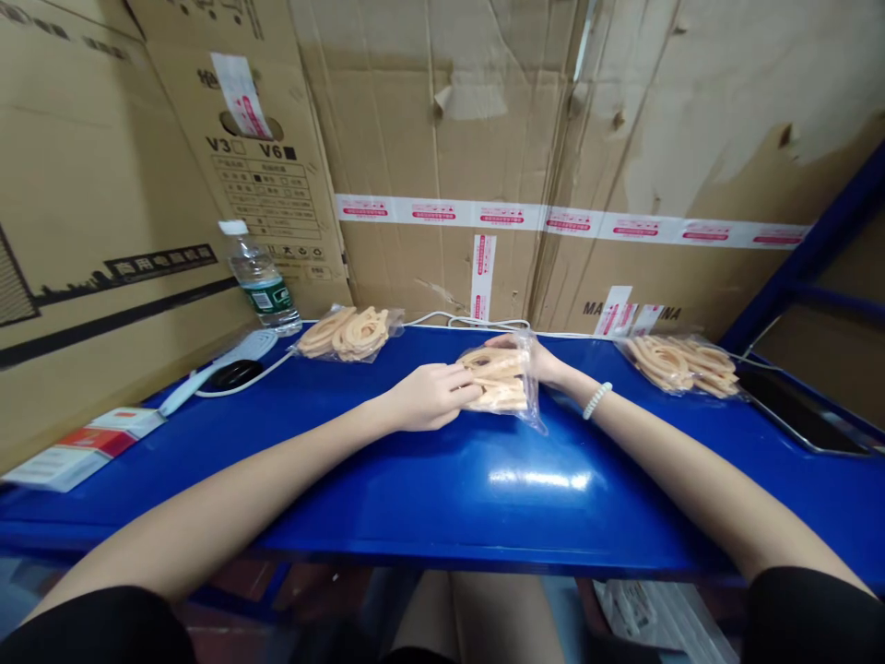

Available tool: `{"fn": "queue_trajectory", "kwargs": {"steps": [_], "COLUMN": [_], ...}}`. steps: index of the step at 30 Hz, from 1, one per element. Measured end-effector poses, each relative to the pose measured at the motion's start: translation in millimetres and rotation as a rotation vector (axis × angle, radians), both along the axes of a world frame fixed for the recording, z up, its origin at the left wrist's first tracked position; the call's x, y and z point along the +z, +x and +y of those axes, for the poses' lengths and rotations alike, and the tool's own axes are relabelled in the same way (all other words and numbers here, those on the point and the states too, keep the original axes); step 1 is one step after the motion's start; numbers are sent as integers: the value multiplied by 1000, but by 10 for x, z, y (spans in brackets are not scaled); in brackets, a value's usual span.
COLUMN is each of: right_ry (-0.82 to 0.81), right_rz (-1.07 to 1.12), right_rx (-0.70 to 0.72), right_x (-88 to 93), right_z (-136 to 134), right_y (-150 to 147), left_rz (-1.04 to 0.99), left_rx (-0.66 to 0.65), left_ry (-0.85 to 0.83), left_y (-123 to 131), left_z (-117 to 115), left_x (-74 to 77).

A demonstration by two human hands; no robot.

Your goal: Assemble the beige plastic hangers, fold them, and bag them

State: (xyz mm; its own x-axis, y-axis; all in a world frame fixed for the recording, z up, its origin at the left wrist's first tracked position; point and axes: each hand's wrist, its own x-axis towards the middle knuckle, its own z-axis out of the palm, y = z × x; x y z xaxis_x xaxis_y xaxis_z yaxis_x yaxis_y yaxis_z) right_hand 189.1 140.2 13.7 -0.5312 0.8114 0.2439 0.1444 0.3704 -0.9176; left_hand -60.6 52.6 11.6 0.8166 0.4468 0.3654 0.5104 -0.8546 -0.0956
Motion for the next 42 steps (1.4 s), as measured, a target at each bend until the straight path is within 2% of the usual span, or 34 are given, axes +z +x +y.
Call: {"fn": "queue_trajectory", "kwargs": {"steps": [4, 7, 9, 11, 14, 16, 17, 21, 25, 29, 31, 34, 36, 38, 42], "right_ry": [17, 38, 100, 298, 605, 673, 666, 566, 636, 651, 631, 608, 610, 611, 623], "right_rz": [-38, -73, -89, -190, -453, -599, -657, -764, -724, -713, -693, -679, -702, -738, -804], "right_rx": [-36, -90, -79, 56, 208, 254, 260, 231, 157, 130, 97, 32, -8, -55, -117], "right_x": [95, 357, 571, 745, 844, 801, 754, 488, 264, 166, 146, 121, 102, 79, 29], "right_z": [101, 76, -84, -344, -748, -915, -958, -937, -845, -776, -751, -725, -701, -666, -574], "right_y": [266, 465, 513, 478, 383, 389, 424, 660, 771, 771, 781, 808, 828, 853, 920], "left_rz": [89, 114, 50, -73, -245, -289, -299, -348, -416, -547, -674, -968, -1123, -1167, -1137], "left_rx": [-26, -65, -53, 62, 387, 567, 603, 579, 565, 593, 602, 627, 645, 629, 501], "left_ry": [22, -57, -125, -190, -338, -433, -458, -562, -658, -782, -895, -1114, -1184, -1172, -1165], "left_y": [91, 135, 137, 109, 23, -35, -55, -62, -15, 35, 77, 161, 218, 269, 361], "left_z": [-157, -286, -340, -336, -215, -97, -42, 77, 50, -4, -30, -65, -74, -66, 10], "left_x": [79, 159, 212, 245, 217, 143, 99, -18, -1, 27, 46, 117, 197, 299, 539]}}
